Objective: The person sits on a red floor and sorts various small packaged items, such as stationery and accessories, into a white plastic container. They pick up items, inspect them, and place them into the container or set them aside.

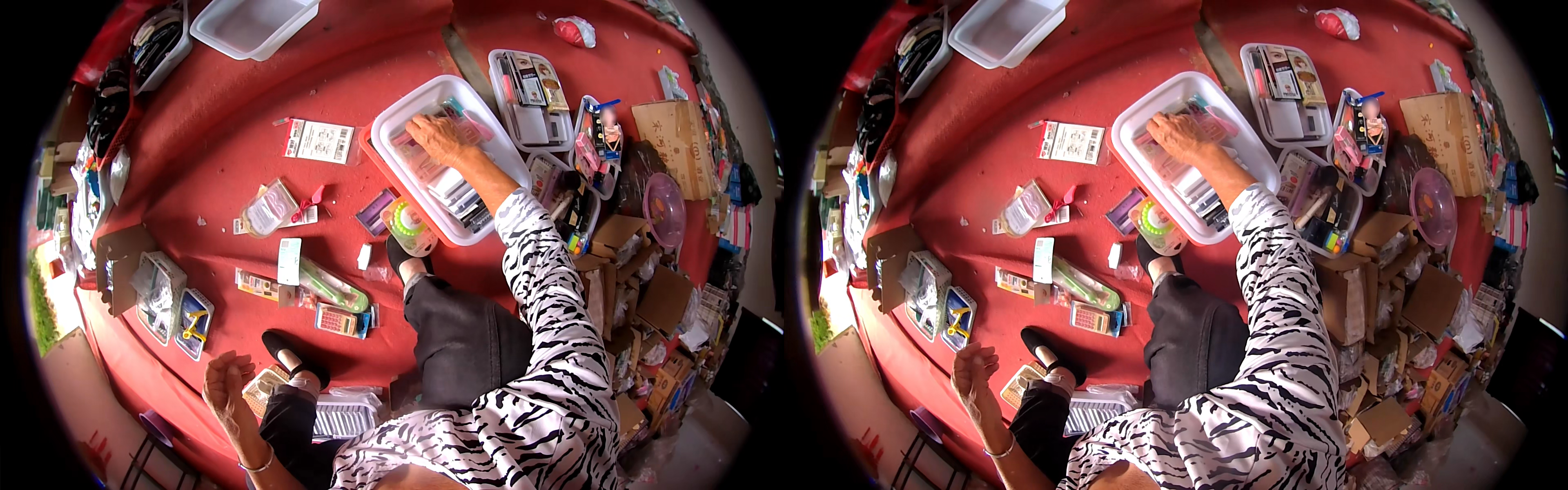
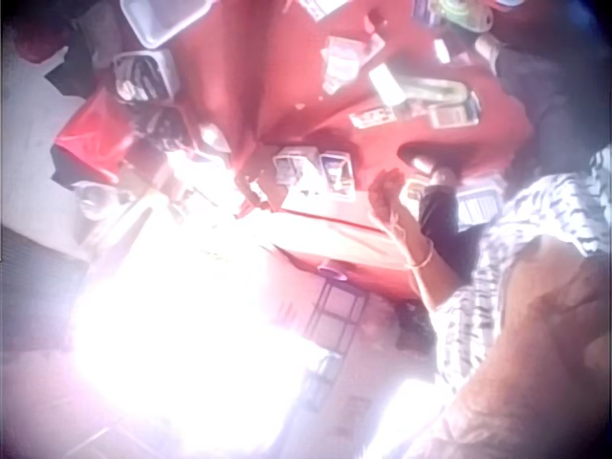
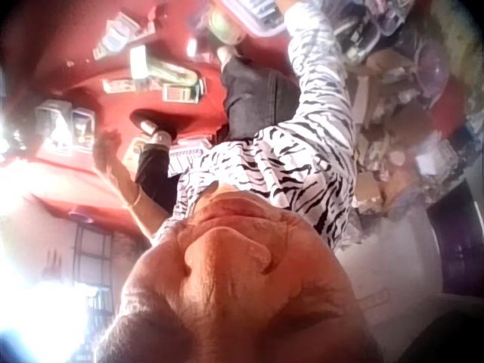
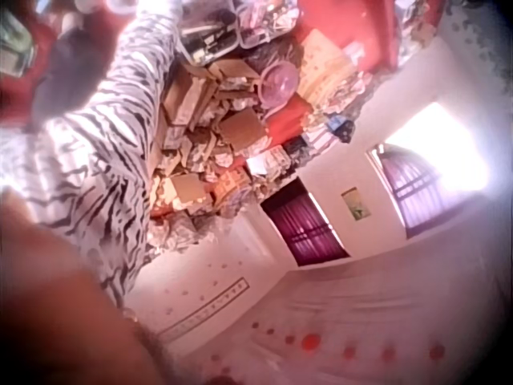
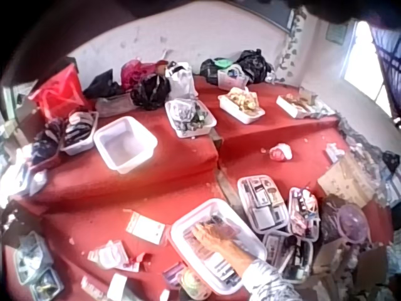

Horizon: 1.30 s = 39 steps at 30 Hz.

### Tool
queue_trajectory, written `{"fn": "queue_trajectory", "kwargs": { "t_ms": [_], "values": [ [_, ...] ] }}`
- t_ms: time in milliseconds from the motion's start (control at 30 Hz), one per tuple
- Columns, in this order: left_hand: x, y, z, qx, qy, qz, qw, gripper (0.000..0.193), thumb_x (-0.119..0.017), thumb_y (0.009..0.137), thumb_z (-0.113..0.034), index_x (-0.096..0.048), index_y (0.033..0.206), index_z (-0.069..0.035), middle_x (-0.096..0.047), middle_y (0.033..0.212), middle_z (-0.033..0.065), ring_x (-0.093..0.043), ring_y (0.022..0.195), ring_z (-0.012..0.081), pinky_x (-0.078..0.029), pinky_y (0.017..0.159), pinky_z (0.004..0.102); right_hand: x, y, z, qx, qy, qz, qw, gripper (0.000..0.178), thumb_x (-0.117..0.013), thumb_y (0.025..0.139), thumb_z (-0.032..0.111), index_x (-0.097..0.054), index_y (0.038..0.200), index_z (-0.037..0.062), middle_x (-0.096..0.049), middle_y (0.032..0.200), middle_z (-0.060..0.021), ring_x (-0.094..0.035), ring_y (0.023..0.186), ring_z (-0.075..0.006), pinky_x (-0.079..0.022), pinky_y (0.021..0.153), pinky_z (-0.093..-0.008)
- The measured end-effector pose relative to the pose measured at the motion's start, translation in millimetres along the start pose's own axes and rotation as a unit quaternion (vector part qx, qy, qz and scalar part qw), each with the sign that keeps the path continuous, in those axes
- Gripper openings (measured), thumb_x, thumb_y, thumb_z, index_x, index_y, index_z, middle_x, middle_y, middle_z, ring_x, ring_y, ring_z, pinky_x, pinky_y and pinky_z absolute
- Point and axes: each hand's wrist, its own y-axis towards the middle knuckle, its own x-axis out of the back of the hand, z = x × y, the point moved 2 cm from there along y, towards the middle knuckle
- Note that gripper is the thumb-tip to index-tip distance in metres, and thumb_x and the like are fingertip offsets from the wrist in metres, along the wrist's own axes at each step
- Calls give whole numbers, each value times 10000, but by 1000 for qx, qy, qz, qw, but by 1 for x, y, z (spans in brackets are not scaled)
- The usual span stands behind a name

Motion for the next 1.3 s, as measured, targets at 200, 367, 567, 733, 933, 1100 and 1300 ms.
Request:
{"fn": "queue_trajectory", "kwargs": {
  "t_ms": [200, 367, 567, 733, 933, 1100, 1300],
  "values": [
    [-4, 5, 5, 12, 13, 10, 1000, 185, -498, 883, -170, -554, 988, -29, -606, 843, 65, -562, 744, 121, -467, 688, 255, 6, 3, 2, -84, 51, -43, 994, 166, -510, 758, 45, -505, 923, 60, -514, 959, -82, -563, 872, -283, -495, 705, -377],
    [0, 3, 9, 14, 0, 12, 1000, 190, -500, 884, -169, -555, 998, -28, -607, 848, 68, -568, 744, 125, -470, 682, 256, 24, -14, 16, -147, 77, -113, 980, 330, -570, 757, 104, -493, 1079, 98, -488, 1072, -116, -536, 930, -318, -456, 801, -398],
    [3, -3, 3, 16, -29, 2, 999, 186, -505, 866, -98, -544, 998, 26, -615, 860, 97, -585, 741, 138, -481, 663, 238, 6, -11, 29, -166, 84, 49, 981, 419, -544, 792, 213, -460, 1192, 127, -371, 1253, -178, -330, 1201, -369, -326, 949, -511],
    [12, -9, -3, 27, -77, 25, 996, 228, -532, 863, -142, -545, 1011, 32, -624, 846, 106, -596, 738, 136, -483, 669, 235, 62, -5, 43, -158, 126, -120, 972, 281, -542, 825, 227, -524, 1037, 44, -543, 1019, -154, -546, 915, -310, -450, 781, -407],
    [19, -24, -30, -1, 21, 100, 995, 236, -521, 855, -122, -546, 1025, 40, -620, 846, 93, -589, 750, 138, -471, 676, 257, 102, 21, 124, -58, 275, -122, 952, 73, -558, 808, 134, -559, 794, 62, -591, 732, -93, -594, 662, -277, -470, 582, -354],
    [21, -31, -23, -82, 315, 181, 928, 307, -571, 753, -64, -551, 1052, 4, -598, 901, 155, -584, 833, 300, -464, 753, 342, -16, 7, 168, -13, 190, 180, 965, 233, -595, 749, 141, -532, 955, 51, -573, 929, -127, -565, 885, -300, -456, 747, -395],
    [11, -35, -18, -124, 326, 256, 901, 358, -597, 737, -61, -519, 1080, 5, -584, 905, 148, -579, 845, 307, -474, 735, 359, -96, -18, 187, 35, -17, 172, 984, 348, -523, 754, 92, -503, 1097, 37, -530, 1072, -147, -491, 1047, -286, -393, 864, -449]
  ]
}}
